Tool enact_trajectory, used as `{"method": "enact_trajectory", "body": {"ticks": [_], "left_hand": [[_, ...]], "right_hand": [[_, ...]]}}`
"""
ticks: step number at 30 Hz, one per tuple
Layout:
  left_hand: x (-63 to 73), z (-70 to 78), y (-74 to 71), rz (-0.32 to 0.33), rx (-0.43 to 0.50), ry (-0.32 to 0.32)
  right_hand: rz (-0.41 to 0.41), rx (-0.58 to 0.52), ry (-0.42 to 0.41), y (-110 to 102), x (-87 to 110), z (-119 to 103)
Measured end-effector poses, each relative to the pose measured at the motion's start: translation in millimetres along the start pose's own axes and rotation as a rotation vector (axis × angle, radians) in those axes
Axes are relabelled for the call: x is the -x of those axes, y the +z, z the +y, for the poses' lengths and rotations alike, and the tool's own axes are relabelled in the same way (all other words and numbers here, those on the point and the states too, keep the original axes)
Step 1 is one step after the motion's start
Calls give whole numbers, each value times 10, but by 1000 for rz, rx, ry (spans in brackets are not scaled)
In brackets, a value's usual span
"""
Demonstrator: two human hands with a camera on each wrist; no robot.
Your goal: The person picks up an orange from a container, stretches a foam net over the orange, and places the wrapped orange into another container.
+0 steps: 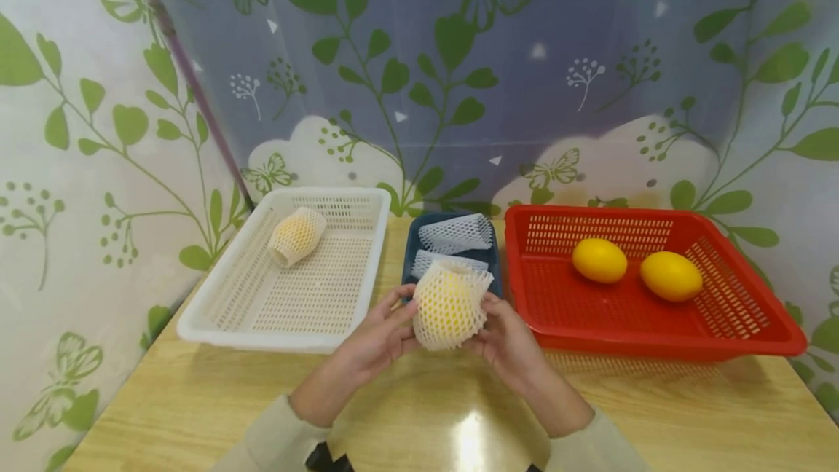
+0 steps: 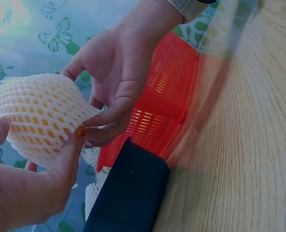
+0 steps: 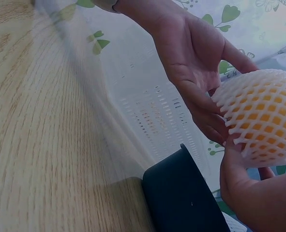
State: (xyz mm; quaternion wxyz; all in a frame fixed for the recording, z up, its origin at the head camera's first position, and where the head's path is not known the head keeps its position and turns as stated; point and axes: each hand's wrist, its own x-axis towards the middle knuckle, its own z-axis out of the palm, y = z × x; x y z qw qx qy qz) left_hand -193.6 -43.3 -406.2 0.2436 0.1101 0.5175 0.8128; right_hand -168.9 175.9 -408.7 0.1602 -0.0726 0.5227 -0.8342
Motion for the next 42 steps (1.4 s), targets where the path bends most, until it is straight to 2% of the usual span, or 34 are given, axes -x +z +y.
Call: {"method": "enact_trajectory", "body": {"ticks": [5, 13, 21, 26, 31, 34, 38, 42], "left_hand": [[1, -7, -10, 8, -12, 4], [7, -47, -25, 30, -73, 2], [17, -49, -22, 10, -44, 5], [25, -48, -22, 14, -107, 11], [32, -40, -16, 33, -260, 66], [34, -33, -13, 13, -333, 125], [40, -30, -11, -15, -341, 175], [35, -37, -4, -6, -353, 196]], "right_hand": [[34, -6, 17, 20, -3, -5], [9, -57, 6, 10, -15, 14], [60, -73, 51, 20, -38, 21], [51, -69, 43, 26, -38, 25], [42, -45, 28, 39, -36, 26], [36, -38, 36, 44, -40, 25], [43, -45, 60, 54, -45, 22], [55, -52, 79, 69, -42, 18]]}}
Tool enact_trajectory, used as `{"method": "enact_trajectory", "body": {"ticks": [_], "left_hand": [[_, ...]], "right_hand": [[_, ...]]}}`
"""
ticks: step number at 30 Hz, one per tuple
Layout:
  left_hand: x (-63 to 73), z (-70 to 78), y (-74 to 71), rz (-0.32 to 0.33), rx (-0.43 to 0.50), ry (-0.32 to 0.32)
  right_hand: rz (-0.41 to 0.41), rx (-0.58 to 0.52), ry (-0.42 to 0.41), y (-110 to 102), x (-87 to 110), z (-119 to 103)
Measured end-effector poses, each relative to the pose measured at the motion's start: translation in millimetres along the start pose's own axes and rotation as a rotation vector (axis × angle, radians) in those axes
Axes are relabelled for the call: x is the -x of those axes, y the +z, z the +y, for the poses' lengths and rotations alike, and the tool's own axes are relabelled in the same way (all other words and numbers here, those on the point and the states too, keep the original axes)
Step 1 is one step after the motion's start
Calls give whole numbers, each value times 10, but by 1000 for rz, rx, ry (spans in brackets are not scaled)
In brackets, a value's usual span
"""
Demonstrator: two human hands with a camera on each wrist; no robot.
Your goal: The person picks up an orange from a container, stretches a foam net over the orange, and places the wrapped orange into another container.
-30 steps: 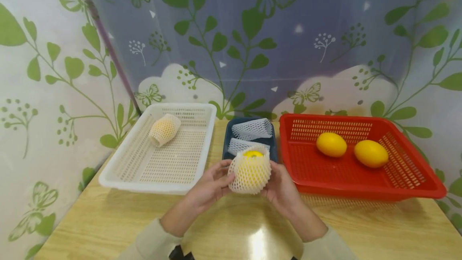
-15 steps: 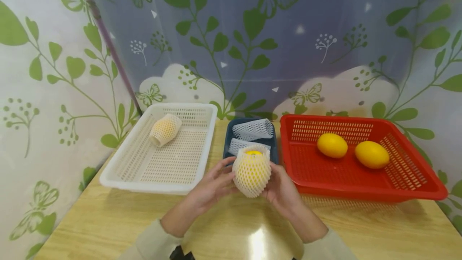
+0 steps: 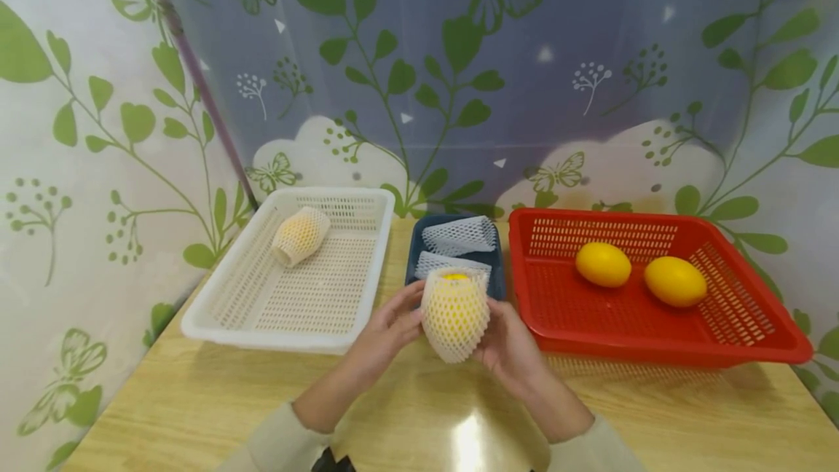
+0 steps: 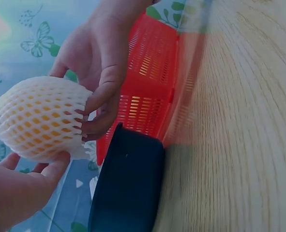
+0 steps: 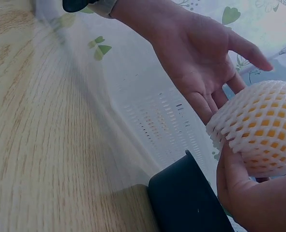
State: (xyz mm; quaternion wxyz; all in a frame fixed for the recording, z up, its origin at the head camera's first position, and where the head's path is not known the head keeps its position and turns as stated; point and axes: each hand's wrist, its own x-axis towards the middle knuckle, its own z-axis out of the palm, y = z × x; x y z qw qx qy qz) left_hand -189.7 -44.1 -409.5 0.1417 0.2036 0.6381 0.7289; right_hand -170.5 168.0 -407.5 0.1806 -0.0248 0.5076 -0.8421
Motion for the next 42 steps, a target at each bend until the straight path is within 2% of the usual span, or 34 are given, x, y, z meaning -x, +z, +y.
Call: {"method": "enact_trajectory", "body": {"ticks": [7, 14, 17, 19, 22, 27, 30, 33, 37, 42], "left_hand": [[8, 23, 57, -19, -45, 6], [7, 6, 97, 30, -130, 37], [9, -8, 91, 54, -150, 35], [12, -19, 82, 67, -162, 26], [16, -24, 73, 76, -171, 12], [18, -30, 68, 80, -113, -28], [22, -27, 65, 83, -68, -60], [25, -8, 66, 88, -35, -95], [34, 14, 63, 82, 3, -134], [43, 21, 56, 59, 23, -167]], "right_hand": [[-2, -4, -9, 31, 12, 26], [-25, 22, -24, 44, 13, 65], [-29, 72, -10, 44, 15, 63], [-24, 148, -1, 48, 19, 53], [18, 244, 0, 69, 28, 38], [161, 357, -40, 149, 30, 32], [207, 430, -67, 178, 26, 22], [190, 448, -98, 184, 31, 14], [115, 442, -153, 166, 52, 29], [106, 558, -173, 127, 77, 67]]}}
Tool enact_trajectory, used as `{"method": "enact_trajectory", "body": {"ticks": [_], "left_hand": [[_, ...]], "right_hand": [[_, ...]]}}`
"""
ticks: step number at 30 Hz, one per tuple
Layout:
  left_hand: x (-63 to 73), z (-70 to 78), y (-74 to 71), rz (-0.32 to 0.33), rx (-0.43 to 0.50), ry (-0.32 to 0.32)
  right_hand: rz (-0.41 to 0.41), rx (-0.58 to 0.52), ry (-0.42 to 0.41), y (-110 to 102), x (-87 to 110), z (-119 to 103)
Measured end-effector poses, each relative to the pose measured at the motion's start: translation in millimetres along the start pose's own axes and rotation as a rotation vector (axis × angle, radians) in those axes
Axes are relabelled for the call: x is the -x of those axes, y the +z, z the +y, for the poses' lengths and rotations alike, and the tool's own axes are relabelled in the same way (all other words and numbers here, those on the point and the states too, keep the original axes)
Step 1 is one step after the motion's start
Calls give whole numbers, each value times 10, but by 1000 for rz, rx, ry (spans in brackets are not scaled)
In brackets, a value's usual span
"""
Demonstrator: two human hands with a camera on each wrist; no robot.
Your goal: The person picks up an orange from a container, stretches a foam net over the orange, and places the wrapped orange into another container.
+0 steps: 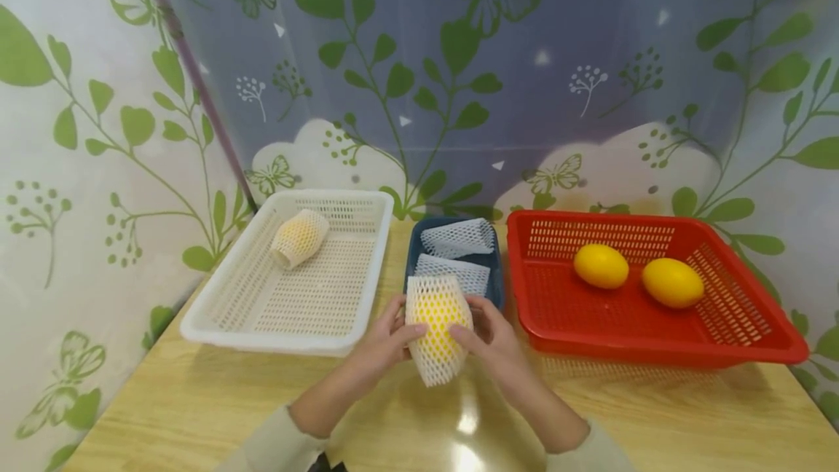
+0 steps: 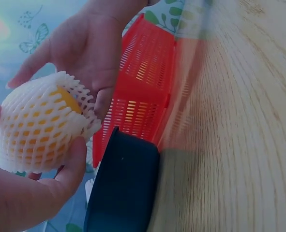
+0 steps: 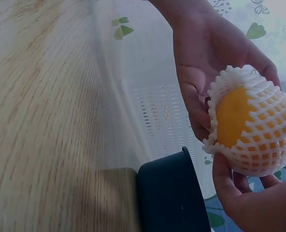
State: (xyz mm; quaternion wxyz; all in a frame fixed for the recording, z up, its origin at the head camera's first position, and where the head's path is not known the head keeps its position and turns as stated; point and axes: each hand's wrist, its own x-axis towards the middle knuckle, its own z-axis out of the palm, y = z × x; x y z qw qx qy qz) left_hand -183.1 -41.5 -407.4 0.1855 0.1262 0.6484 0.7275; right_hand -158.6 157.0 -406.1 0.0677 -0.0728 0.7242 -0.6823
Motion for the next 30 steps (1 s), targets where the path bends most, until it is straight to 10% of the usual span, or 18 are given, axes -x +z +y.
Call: {"method": "enact_trajectory", "body": {"ticks": [30], "left_hand": [[10, -30, -60, -49, 43, -76]], "right_hand": [[-37, -197, 77, -27, 8, 26]]}}
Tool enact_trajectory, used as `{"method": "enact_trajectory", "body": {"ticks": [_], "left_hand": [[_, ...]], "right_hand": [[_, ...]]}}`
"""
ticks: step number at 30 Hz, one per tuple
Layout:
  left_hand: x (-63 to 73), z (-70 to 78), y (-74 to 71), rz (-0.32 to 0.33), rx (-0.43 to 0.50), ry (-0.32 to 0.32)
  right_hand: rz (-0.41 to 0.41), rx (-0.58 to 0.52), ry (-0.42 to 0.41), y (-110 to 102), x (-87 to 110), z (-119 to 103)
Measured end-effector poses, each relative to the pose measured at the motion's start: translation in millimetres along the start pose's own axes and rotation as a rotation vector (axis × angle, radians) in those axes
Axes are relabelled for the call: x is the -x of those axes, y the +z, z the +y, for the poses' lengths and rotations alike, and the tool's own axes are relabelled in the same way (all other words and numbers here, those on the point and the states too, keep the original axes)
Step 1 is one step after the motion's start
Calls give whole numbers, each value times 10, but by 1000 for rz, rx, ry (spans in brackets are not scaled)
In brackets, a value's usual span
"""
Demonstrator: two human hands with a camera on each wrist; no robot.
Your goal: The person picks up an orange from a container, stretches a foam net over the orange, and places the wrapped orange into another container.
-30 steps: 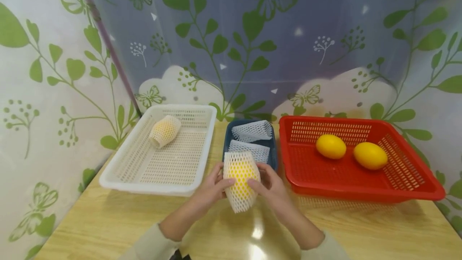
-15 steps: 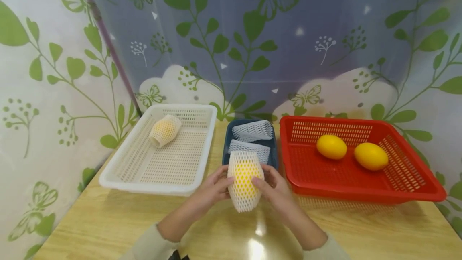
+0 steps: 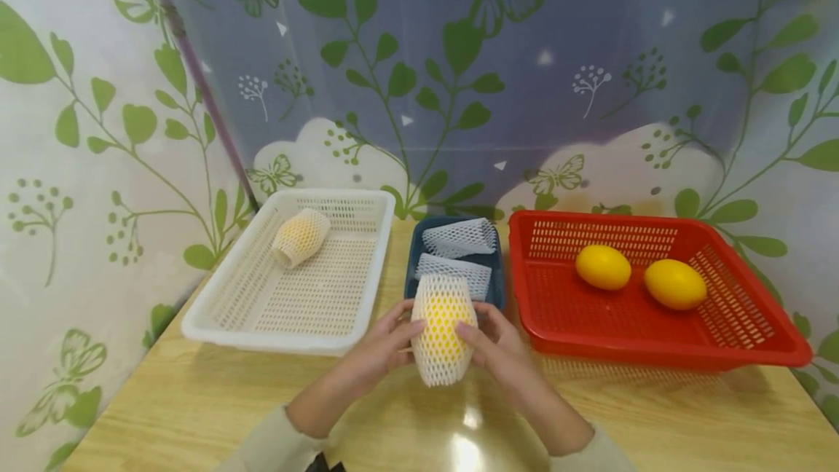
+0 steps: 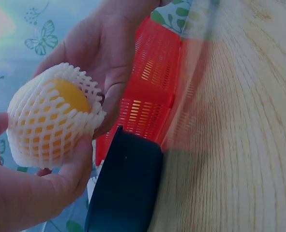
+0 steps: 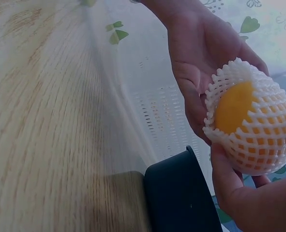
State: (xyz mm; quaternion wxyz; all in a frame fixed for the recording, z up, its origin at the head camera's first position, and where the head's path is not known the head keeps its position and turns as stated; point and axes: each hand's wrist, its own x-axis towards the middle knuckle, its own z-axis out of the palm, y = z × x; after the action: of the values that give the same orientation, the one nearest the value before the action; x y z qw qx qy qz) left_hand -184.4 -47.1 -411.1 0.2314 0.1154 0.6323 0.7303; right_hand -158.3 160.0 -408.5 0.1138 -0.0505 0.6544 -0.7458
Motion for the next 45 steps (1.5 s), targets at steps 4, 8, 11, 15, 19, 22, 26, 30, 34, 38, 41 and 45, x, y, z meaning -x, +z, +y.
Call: {"method": "enact_trajectory", "body": {"ticks": [4, 8, 11, 15, 19, 22, 26, 30, 34, 38, 41, 45], "left_hand": [[-6, 7, 32, 23, -2, 1], [-9, 14, 57, 41, -15, -3], [-15, 15, 74, 57, -22, -9], [-18, 15, 101, 66, -23, -17], [-13, 15, 125, 64, -28, -31], [-6, 12, 146, 73, -43, -43], [0, 1, 175, 80, -58, -52], [-12, -20, 172, 78, -61, -59], [-36, -42, 163, 70, -58, -62], [-41, -49, 160, 65, -61, -73], [-38, -51, 156, 62, -53, -86], [-42, -57, 141, 46, -19, -98]], "right_hand": [[-20, -23, 6, -9, -7, 3], [-52, -61, 9, -23, -16, 17], [-82, -97, 2, -27, -18, 28], [-127, -121, -3, -36, -16, 34], [-176, -122, 29, -47, -16, 43], [-207, -136, 56, -43, -15, 67], [-229, -154, 65, -40, -9, 112], [-252, -173, 44, -45, -18, 140], [-268, -181, 27, -65, -24, 141], [-271, -172, 31, -80, -17, 141], [-266, -162, 42, -86, -14, 143], [-244, -134, 66, -96, -19, 136]]}}
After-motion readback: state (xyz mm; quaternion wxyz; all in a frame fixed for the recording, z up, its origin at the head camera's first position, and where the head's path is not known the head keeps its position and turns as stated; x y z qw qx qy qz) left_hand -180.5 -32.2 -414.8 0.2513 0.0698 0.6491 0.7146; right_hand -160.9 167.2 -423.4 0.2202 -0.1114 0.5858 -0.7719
